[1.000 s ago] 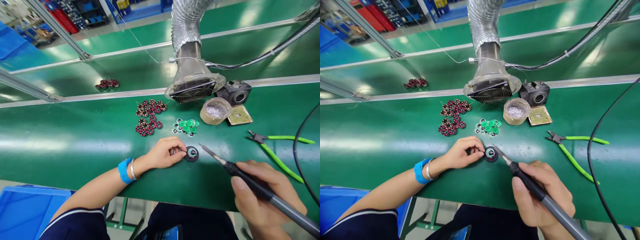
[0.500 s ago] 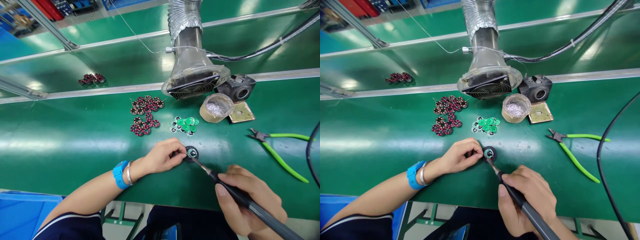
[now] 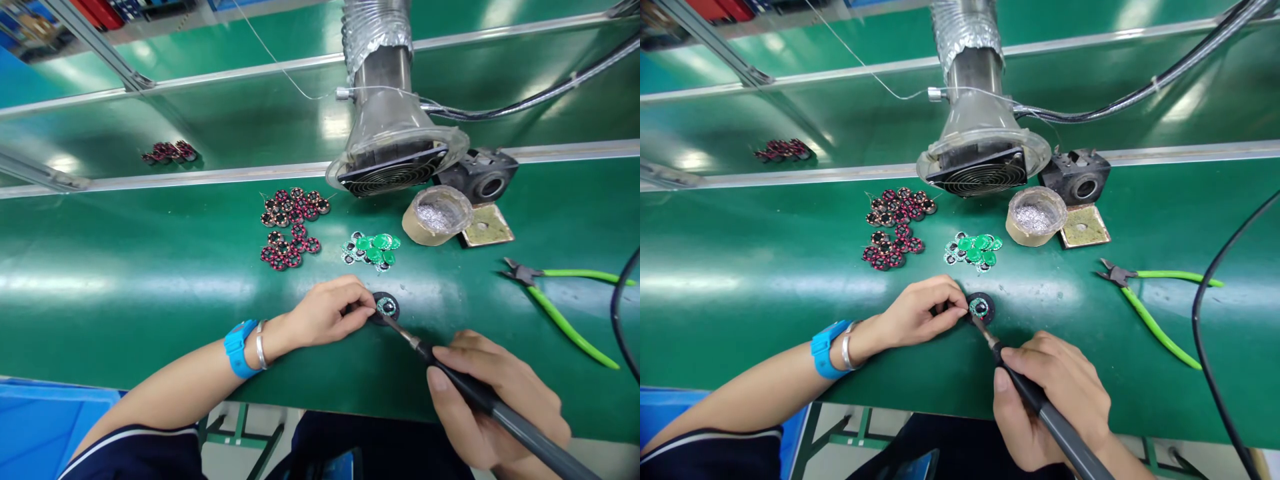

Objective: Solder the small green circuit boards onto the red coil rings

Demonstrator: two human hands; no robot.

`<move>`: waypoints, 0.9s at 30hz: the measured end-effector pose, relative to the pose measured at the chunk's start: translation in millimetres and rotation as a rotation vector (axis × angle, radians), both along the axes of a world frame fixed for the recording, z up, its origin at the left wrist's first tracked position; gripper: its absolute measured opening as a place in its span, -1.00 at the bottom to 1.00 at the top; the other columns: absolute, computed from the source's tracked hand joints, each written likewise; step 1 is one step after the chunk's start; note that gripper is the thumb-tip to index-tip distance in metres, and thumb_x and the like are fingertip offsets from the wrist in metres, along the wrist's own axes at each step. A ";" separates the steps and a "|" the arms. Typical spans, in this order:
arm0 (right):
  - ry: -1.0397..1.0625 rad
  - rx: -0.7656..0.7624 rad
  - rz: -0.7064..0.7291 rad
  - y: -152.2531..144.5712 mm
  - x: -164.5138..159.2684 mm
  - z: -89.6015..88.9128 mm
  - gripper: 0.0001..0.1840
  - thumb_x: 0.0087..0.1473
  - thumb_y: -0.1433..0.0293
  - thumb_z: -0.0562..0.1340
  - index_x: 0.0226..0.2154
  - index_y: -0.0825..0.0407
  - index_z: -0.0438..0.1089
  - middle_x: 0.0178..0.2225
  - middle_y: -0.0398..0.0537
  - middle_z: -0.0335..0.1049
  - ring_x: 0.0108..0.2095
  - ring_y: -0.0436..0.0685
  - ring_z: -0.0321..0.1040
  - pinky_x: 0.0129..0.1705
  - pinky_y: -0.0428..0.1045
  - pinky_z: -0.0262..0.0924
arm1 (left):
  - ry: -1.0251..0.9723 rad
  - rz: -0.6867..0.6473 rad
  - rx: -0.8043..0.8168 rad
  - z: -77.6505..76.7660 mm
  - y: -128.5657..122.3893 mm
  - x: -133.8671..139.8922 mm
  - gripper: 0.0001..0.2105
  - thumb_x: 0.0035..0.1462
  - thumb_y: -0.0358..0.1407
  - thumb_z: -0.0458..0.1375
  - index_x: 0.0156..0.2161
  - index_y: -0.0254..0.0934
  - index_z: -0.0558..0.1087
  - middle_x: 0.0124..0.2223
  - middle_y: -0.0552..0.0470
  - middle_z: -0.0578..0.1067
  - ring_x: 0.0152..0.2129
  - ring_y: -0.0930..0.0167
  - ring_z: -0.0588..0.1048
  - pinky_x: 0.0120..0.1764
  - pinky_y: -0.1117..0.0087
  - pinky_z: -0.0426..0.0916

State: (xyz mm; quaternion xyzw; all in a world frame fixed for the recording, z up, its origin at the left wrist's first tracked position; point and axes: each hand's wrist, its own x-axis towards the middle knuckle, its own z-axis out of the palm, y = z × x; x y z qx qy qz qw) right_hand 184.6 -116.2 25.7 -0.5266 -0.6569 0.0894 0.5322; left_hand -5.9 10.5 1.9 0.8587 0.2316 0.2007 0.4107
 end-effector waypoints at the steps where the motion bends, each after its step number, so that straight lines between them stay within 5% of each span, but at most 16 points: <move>1: -0.002 0.000 0.006 -0.5 0.5 -0.5 -0.67 -0.11 0.61 0.26 -0.22 0.07 0.43 -0.51 -0.13 0.40 -0.58 0.07 0.35 -0.56 0.03 0.34 | -0.001 0.003 0.001 -0.1 0.0 -0.1 -0.90 0.23 -0.37 0.09 -0.27 -0.31 0.45 -0.31 0.00 0.51 -0.37 0.47 0.46 -0.29 0.49 0.37; 13: 0.057 -0.048 -0.084 -5.7 12.4 3.3 -0.61 0.03 0.52 0.27 -0.04 -0.01 0.41 -0.40 -0.12 0.46 -0.48 0.05 0.40 -0.50 -0.03 0.35 | 0.006 -0.001 0.004 -1.4 -0.5 -1.0 -0.91 0.22 -0.38 0.10 -0.27 -0.31 0.45 -0.32 0.01 0.50 -0.39 0.49 0.45 -0.29 0.50 0.36; 22: -0.268 -0.056 0.236 49.1 15.2 -14.8 -0.69 0.12 0.59 0.23 -0.09 0.00 0.37 -0.40 -0.16 0.45 -0.40 -0.03 0.33 -0.30 -0.07 0.31 | -0.061 -0.004 0.047 -1.9 -1.8 0.5 -0.92 0.18 -0.44 0.11 -0.29 -0.33 0.45 -0.36 0.02 0.49 -0.42 0.51 0.43 -0.34 0.53 0.35; 27: -0.279 -0.065 0.272 53.1 12.6 -21.7 -0.69 0.12 0.57 0.19 -0.07 0.00 0.34 -0.43 -0.15 0.40 -0.38 0.01 0.31 -0.26 -0.04 0.28 | -0.122 0.018 0.036 -0.8 -6.6 -0.3 -0.93 0.12 -0.40 0.19 -0.26 -0.34 0.47 -0.35 0.00 0.50 -0.43 0.49 0.44 -0.33 0.49 0.39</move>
